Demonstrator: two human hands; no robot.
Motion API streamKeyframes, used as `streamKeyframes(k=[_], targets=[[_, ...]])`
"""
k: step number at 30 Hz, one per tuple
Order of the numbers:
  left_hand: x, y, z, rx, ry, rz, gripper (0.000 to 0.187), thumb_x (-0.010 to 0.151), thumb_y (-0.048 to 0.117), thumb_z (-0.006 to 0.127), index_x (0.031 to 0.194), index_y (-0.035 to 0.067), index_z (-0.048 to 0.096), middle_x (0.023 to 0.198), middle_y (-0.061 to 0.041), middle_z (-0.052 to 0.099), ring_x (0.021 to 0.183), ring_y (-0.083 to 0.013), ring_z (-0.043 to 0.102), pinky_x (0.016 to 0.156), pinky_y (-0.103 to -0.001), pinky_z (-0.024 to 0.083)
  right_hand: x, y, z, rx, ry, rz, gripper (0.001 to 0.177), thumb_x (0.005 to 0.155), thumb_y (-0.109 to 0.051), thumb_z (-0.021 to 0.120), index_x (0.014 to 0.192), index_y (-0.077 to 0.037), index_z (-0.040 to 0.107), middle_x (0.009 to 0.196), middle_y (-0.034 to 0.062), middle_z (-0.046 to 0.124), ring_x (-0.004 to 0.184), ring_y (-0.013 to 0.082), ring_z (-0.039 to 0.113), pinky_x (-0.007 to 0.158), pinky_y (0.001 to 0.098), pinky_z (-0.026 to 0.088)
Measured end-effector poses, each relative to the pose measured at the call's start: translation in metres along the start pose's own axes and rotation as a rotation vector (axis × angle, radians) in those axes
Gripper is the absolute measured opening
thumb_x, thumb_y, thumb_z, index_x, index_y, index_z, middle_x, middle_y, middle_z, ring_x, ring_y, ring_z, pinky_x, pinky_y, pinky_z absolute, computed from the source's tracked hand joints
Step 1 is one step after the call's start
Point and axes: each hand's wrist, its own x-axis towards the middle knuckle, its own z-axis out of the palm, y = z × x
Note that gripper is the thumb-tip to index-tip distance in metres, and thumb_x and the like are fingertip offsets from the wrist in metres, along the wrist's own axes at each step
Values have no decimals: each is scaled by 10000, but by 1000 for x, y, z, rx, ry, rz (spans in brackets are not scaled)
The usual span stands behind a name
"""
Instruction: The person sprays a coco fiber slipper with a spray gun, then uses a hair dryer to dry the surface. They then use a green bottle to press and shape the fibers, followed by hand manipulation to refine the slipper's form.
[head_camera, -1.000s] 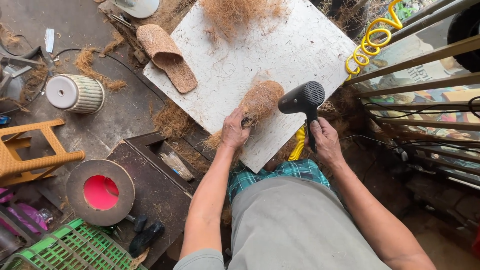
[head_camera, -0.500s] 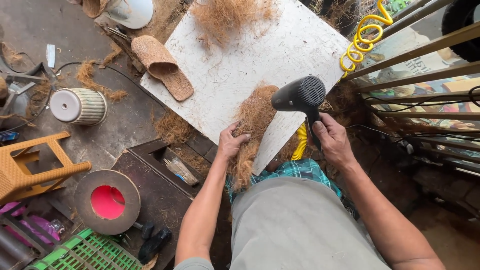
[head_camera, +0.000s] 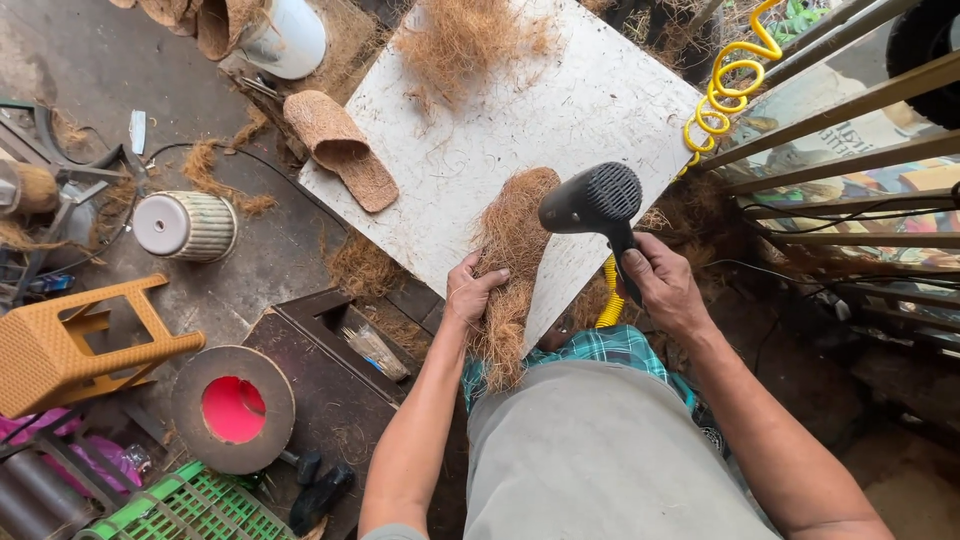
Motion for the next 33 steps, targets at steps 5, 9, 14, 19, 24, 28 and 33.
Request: streamKeyframes(k=[5, 9, 14, 19, 24, 28, 33], targets=[[16, -16, -11, 15, 31, 19, 566, 674, 13, 823, 1220, 69, 687, 1003, -133, 733, 865, -205, 698, 768, -352, 600, 2, 3, -2, 63, 18, -7, 262, 1038, -274, 526, 1141, -93, 685, 579, 119, 629, 583, 186, 608, 516, 280, 468], [18, -18, -18, 38, 42, 33, 556, 673, 19, 827, 1209, 69, 690, 1006, -134, 732, 867, -204, 694, 771, -352, 596, 1, -4, -4, 96, 35, -8, 259, 1036, -271, 521, 1146, -107, 687, 577, 127, 643, 589, 188, 617, 516, 274, 473], [-17, 10, 6, 41, 49, -23, 548, 696, 25, 816, 1227, 51, 682, 1035, -164, 729, 907, -236, 686, 789, -395, 589, 6, 20, -13, 605, 148, 43, 228, 980, -173, 611, 1145, -18, 642, 877, 201, 692, 801, 260, 732, 686, 369, 610], [-1, 8, -4, 170, 26, -2, 571, 707, 81, 830, 1256, 47, 676, 1127, -212, 715, 1009, -300, 668, 883, -467, 547, 10, -16, -43, 862, 224, -10, 273, 933, -115, 620, 1199, -60, 591, 1026, 197, 690, 1011, 300, 701, 851, 426, 595], [-34, 53, 39, 198, 11, -60, 622, 745, 119, 787, 1338, 37, 617, 1264, -233, 661, 1154, -337, 604, 982, -505, 490, 35, -1, -113, 1061, 412, -55, 300, 958, -190, 581, 1231, -67, 568, 1031, 157, 702, 1049, 307, 711, 945, 487, 582], [-40, 84, 63, 313, 87, -270, 1013, 691, 203, 774, 1539, 22, 250, 1553, -237, 363, 1382, -351, 461, 1173, -465, 348, 52, -12, -168, 1278, 646, -116, 368, 902, -155, 524, 1221, 10, 601, 964, 161, 654, 924, 306, 643, 886, 473, 555], [-36, 94, 96, 127, 95, -300, 971, 688, 59, 737, 1537, -3, 271, 1356, -312, 558, 1172, -390, 605, 1005, -460, 505, 56, -18, -220, 1376, 734, -352, 361, 788, -12, 499, 1144, -16, 562, 1074, 167, 651, 1026, 304, 662, 922, 509, 538]])
